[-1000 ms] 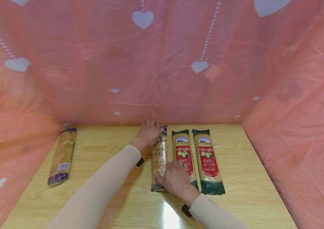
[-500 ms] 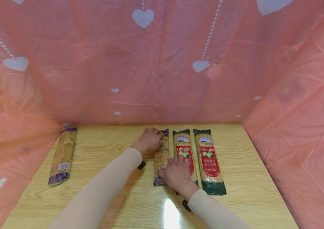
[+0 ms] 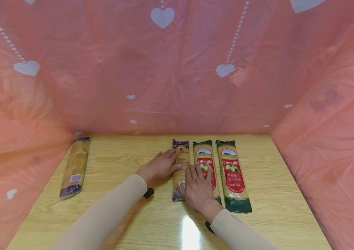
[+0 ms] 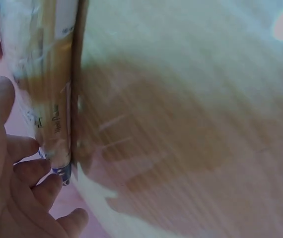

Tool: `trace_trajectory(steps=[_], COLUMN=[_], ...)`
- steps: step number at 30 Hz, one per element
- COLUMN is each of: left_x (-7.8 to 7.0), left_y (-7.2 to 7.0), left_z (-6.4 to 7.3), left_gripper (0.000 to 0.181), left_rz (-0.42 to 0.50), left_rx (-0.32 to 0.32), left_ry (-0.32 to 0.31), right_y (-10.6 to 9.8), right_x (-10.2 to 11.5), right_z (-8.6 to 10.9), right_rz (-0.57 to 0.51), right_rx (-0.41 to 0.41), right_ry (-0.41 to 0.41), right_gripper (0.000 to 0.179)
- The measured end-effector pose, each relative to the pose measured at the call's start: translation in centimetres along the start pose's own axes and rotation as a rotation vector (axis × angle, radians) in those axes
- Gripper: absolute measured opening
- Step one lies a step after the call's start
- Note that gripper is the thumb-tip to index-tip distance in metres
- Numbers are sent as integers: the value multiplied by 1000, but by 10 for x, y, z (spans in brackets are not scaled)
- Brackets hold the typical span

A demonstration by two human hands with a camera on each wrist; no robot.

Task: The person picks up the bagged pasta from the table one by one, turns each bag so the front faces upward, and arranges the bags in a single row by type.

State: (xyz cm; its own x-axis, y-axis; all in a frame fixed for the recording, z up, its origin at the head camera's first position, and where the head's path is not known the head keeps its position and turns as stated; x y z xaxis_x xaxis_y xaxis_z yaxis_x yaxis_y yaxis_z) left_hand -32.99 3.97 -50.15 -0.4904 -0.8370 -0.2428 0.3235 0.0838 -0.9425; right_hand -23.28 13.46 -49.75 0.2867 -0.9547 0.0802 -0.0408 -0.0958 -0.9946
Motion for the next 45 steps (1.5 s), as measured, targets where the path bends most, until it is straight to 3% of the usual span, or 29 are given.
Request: trace_trajectory(steps=[5, 11, 28, 34, 45], left_x=[-3, -4, -7, -7, -4], left_y=[7, 15, 18, 16, 13], left_z=[6, 9, 13, 16, 24], left_gripper=[80, 80, 77, 77, 72], left_rz=[3, -17, -8, 3, 24], left_rx=[18, 42, 35, 34, -10], left_ry=[14, 38, 50, 34, 2], right_y=[9, 9, 8, 7, 2], right_x=[-3, -1, 4, 5, 7], right_z=[1, 4, 7, 7, 10], right_rz=[5, 3, -10, -7, -20], right_rx=[82, 63, 44, 46, -34], right_ry=[9, 15, 24, 25, 13], right_gripper=[82, 82, 81, 82, 81])
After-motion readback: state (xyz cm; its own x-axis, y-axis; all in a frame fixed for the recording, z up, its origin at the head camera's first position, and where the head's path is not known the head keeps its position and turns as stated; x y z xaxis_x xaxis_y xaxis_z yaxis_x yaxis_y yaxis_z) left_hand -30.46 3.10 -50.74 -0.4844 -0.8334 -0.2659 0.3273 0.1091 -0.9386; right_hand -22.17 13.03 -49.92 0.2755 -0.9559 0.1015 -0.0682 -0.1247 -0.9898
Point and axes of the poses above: each hand's wrist, its own z-axis away from the middle knuckle, its own y-axis out of the palm, x = y × z, the point moved 10 cm from there along -z, towards the middle knuckle, and after that the axes turned 3 degrees about -y, right-handed, at the moved point
